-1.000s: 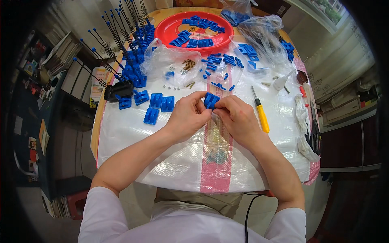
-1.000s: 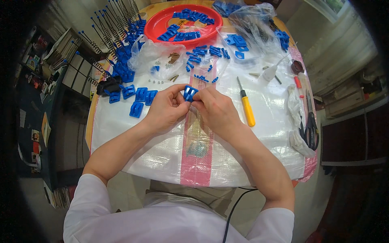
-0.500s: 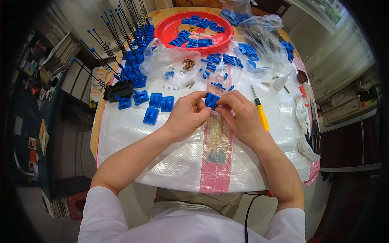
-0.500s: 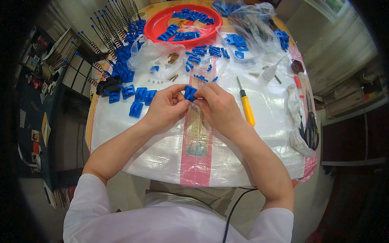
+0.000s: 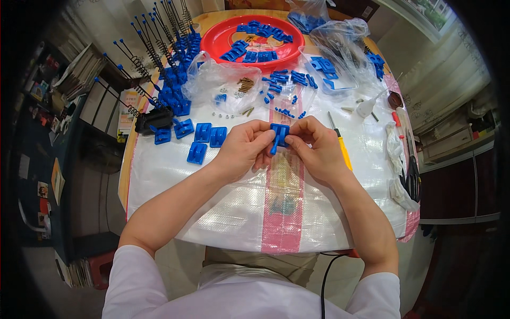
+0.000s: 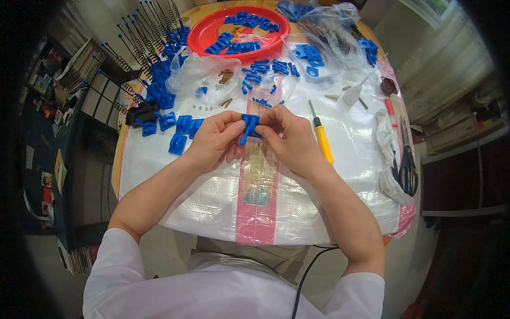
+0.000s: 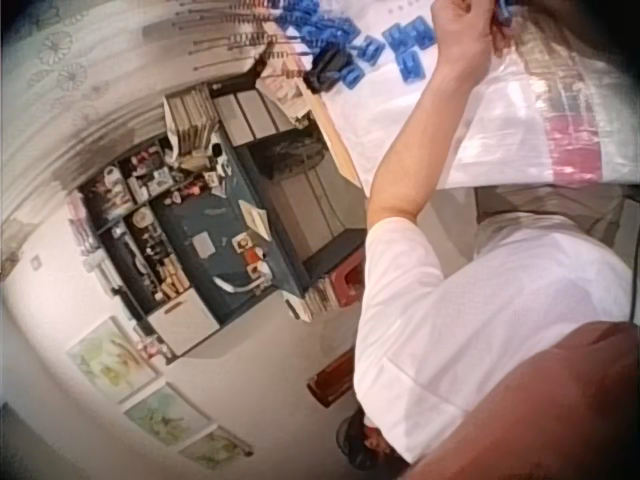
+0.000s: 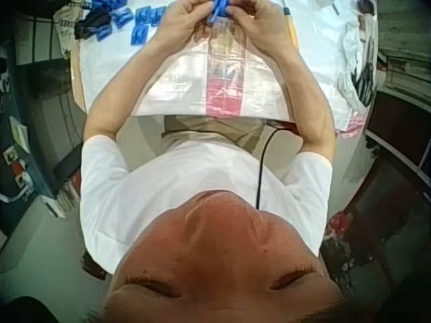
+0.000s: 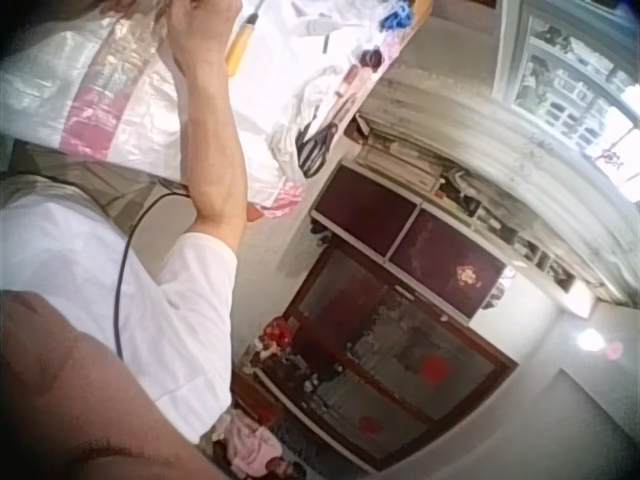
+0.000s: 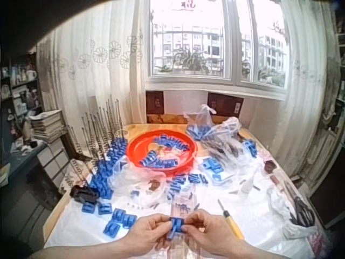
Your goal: Assembling blue plastic fixture components by inserting metal pins and using a screwdriver.
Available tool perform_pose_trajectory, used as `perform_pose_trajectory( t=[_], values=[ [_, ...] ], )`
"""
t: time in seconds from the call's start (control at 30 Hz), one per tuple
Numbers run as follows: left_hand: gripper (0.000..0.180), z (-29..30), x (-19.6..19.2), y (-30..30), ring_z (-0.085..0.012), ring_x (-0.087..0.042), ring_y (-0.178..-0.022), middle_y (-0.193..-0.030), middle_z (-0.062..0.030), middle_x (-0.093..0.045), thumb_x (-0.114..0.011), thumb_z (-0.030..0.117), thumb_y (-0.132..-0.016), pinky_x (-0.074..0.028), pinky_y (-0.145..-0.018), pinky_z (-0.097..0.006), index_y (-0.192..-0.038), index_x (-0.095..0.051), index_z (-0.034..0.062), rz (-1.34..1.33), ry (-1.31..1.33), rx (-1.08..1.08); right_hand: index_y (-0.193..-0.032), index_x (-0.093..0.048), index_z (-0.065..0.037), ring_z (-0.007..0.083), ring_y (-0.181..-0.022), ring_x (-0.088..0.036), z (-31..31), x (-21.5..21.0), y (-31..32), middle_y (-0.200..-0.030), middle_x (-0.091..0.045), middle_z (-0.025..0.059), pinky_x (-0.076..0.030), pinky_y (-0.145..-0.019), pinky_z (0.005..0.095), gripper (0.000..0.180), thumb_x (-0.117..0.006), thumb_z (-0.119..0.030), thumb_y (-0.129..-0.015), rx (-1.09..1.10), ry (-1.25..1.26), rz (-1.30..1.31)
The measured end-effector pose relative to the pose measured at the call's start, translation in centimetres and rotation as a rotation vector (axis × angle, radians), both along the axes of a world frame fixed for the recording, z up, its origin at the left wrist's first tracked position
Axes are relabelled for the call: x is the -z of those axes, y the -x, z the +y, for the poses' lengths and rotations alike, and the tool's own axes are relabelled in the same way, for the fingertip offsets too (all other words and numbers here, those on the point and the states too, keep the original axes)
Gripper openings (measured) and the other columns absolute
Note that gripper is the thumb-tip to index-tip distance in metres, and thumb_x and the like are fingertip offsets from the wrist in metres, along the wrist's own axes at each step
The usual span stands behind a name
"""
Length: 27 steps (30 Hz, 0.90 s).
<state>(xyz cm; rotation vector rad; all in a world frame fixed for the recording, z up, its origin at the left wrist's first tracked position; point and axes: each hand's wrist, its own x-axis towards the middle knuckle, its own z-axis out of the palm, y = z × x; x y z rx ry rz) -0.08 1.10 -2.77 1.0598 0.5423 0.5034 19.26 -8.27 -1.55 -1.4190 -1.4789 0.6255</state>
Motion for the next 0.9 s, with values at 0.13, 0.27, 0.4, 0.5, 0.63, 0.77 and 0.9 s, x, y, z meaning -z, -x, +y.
perform_pose_trajectory(
  t=[0.13, 0.27, 0.4, 0.5, 0.63, 0.77, 0.9],
  values=[
    [0.019, -0.5, -1.1, -0.1, -0.0053, -0.059, -0.068, -0.089, -0.0038, -0.066, -0.065, 0.016, -0.102, -0.048, -0.059, -0.019, -0.112, -0.064, 0.0002, -0.013, -0.015, -0.059, -0.105, -0.066, 0.001, 0.0151, -0.082, -0.07, 0.0, 0.0, -0.3, -0.094, -0.073, 0.0091, -0.057, -0.074, 0.0304, 0.015, -0.073, -0.004, -0.093, -0.019, 0.051, 0.163],
    [0.021, 0.1, 0.0, 0.1, -0.0089, -0.063, -0.073, -0.092, -0.0062, -0.068, -0.067, 0.016, -0.102, -0.051, -0.065, -0.021, -0.114, -0.063, 0.0002, -0.017, -0.008, -0.007, -0.105, -0.067, 0.002, 0.0117, -0.083, -0.068, 0.1, 0.1, -0.2, -0.096, -0.072, 0.0072, -0.056, -0.075, 0.0283, 0.013, -0.072, -0.003, -0.094, -0.038, 0.056, 0.311],
    [0.02, -0.2, 0.4, 0.1, -0.0145, -0.067, -0.077, -0.095, -0.0095, -0.069, -0.065, 0.014, -0.102, -0.055, -0.07, -0.028, -0.115, -0.062, -0.0005, -0.078, 0.061, 0.028, -0.107, -0.068, 0.001, 0.0108, -0.083, -0.067, 0.0, -0.1, -0.3, -0.096, -0.072, 0.0063, -0.055, -0.075, 0.0266, 0.014, -0.071, -0.004, -0.095, -0.028, 0.096, 0.307],
    [0.02, -0.1, 0.3, 0.2, -0.0175, -0.069, -0.08, -0.098, -0.0111, -0.069, -0.063, 0.012, -0.103, -0.056, -0.073, -0.032, -0.117, -0.06, -0.0008, -0.053, 0.07, 0.036, -0.109, -0.069, 0.001, 0.011, -0.082, -0.067, -0.1, -0.8, -0.1, -0.096, -0.072, 0.0065, -0.055, -0.074, 0.0266, 0.015, -0.069, -0.004, -0.096, -0.027, 0.149, 0.291],
    [0.026, 0.1, -0.1, 0.1, -0.0189, -0.071, -0.083, -0.1, -0.012, -0.069, -0.061, 0.012, -0.103, -0.058, -0.074, -0.033, -0.125, -0.057, -0.0017, -0.121, 0.112, 0.049, -0.115, -0.069, 0.0, 0.0144, -0.087, -0.067, 0.0, -0.4, -0.3, -0.101, -0.071, 0.0088, -0.054, -0.078, 0.0302, 0.019, -0.066, -0.006, -0.097, -0.053, 0.034, 0.124],
    [0.033, -0.4, -0.5, 0.0, -0.0193, -0.072, -0.084, -0.103, -0.0121, -0.07, -0.059, 0.011, -0.104, -0.06, -0.077, -0.033, -0.134, -0.053, -0.0012, -0.178, 0.089, -0.019, -0.121, -0.068, -0.002, 0.0176, -0.094, -0.067, 0.1, -0.4, -0.3, -0.107, -0.07, 0.0109, -0.053, -0.083, 0.0333, 0.024, -0.064, -0.008, -0.097, -0.123, -0.056, 0.039],
    [0.035, -0.1, 0.0, 0.3, -0.0194, -0.073, -0.085, -0.105, -0.0126, -0.069, -0.059, 0.01, -0.104, -0.06, -0.078, -0.033, -0.137, -0.051, 0.001, -0.21, 0.05, 0.021, -0.123, -0.067, -0.002, 0.0183, -0.093, -0.067, -0.2, -0.6, -0.5, -0.11, -0.07, 0.0107, -0.054, -0.083, 0.0335, 0.028, -0.067, -0.009, -0.096, -0.157, -0.038, 0.042]
  ],
)
